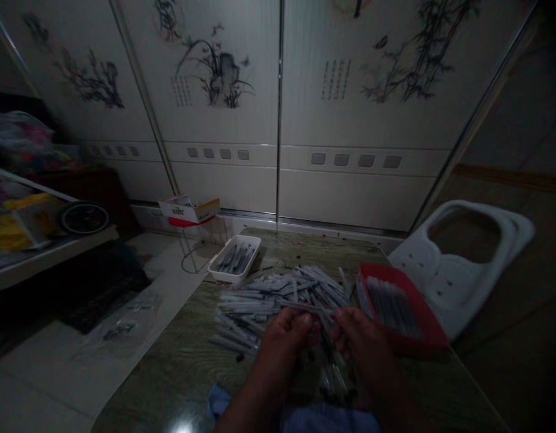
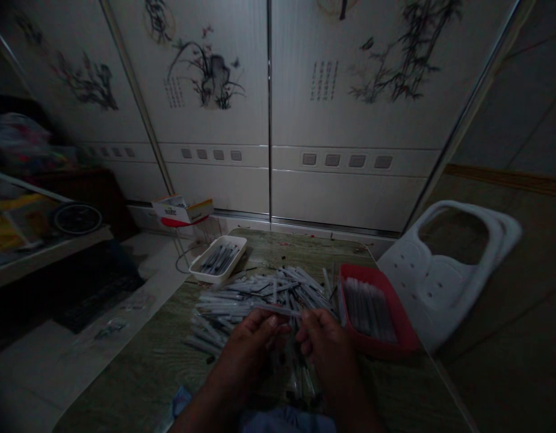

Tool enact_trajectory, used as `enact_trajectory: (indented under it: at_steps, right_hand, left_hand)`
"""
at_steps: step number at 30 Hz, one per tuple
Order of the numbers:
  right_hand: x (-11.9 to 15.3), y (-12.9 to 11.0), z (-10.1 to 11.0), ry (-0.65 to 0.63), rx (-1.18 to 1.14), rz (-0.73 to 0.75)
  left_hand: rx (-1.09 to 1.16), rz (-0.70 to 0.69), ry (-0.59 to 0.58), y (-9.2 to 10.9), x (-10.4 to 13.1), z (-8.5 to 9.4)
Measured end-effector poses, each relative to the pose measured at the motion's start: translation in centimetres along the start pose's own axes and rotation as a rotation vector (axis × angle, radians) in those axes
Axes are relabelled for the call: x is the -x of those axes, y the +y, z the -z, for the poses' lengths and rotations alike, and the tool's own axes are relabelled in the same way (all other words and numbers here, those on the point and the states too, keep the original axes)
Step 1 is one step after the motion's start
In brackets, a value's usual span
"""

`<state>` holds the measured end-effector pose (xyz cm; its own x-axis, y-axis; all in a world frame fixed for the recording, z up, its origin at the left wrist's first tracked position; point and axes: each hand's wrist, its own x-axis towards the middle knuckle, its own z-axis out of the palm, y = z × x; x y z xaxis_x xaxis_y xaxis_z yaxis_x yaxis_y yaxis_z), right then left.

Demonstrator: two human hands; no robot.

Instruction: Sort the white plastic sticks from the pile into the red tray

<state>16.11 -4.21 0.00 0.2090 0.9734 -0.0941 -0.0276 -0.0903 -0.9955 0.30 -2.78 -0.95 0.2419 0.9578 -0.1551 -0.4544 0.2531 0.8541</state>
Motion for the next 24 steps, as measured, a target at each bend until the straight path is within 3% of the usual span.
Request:
enact_trajectory:
  at_steps: [4, 8, 14, 19, 24]
  right_hand:
    - [-0.2, -0.3, 0.6, 0.112, -0.036, 0.045]
    - [-0.5, -0.2, 0.9, 0.129, -0.058, 0.054]
    - [-0.5, 0.0, 0.9, 0.178, -0.071, 0.046]
    - [-0.2, -0.5, 0.7, 0.189, -0.085, 0.022]
    - [-0.3, -0.3, 1.0, 0.192, -0.089, 0.036]
  left_hand:
    - [-0.026, -0.012, 0.107, 1.7, 0.1, 0.7]
    - [-0.156, -0.099, 0.24, 3.6, 0.1, 1.9]
    - [-0.423, -0.197, 0.334, 5.2, 0.3, 3.3]
    - [-0.865, -0.344, 0.38, 5.7, 0.0, 5.1]
    - [-1.464, -0.242, 0.286, 5.3, -0.2, 6.2]
